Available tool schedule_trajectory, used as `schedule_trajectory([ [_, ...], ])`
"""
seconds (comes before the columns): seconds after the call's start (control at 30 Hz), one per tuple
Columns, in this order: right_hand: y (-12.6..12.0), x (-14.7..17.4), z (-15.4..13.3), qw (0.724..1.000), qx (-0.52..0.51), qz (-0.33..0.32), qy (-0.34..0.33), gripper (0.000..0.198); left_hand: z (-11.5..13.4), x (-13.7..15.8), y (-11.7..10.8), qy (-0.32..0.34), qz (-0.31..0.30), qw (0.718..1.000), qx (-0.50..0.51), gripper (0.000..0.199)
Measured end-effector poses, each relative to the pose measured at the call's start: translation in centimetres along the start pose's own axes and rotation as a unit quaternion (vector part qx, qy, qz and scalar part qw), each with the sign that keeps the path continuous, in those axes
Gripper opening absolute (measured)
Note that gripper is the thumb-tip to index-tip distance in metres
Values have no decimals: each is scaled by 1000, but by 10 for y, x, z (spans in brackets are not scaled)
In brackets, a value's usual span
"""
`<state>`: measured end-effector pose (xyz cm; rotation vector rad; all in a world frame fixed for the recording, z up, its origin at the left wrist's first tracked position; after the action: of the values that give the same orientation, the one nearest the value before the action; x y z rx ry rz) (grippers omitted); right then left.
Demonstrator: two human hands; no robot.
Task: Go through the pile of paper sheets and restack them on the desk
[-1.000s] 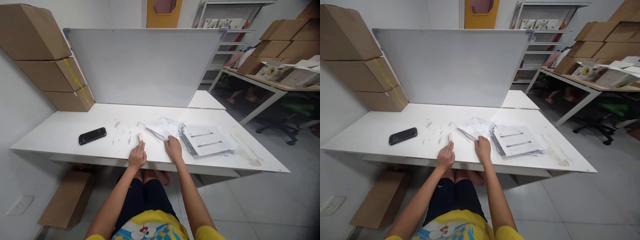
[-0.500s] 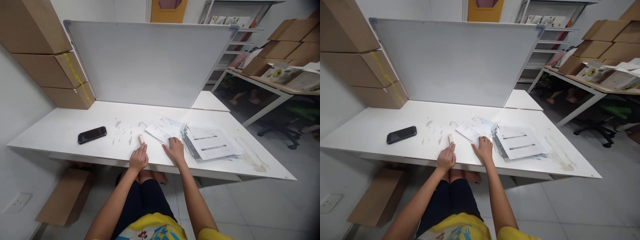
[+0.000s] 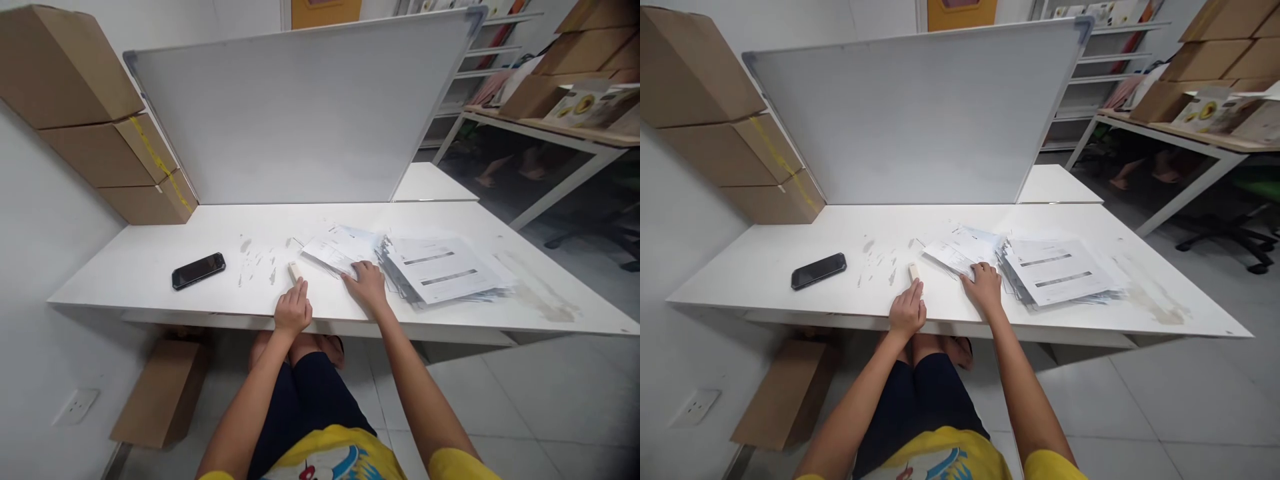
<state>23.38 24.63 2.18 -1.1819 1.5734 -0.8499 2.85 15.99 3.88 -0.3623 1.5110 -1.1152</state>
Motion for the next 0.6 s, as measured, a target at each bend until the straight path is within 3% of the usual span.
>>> schedule_trajectory([
  [0.33, -6, -2, -12, 999, 45, 5, -31, 32, -4, 2, -2, -13, 14, 1000, 17, 48],
  [0.6, -8, -4, -16, 995, -27, 20, -89, 38, -16, 5, 3, -71, 14, 995, 61, 50],
])
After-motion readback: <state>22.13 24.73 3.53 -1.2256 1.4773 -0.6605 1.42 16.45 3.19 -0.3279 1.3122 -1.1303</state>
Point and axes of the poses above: each hand's wrist, its own x-axis away from the middle knuckle, its own y-axis out of the palm, z = x × y, the point moved 10 cm from there along -x, towards the middle knuckle, and after that the axes turned 5 degrees about x, right-handed, at the moved point
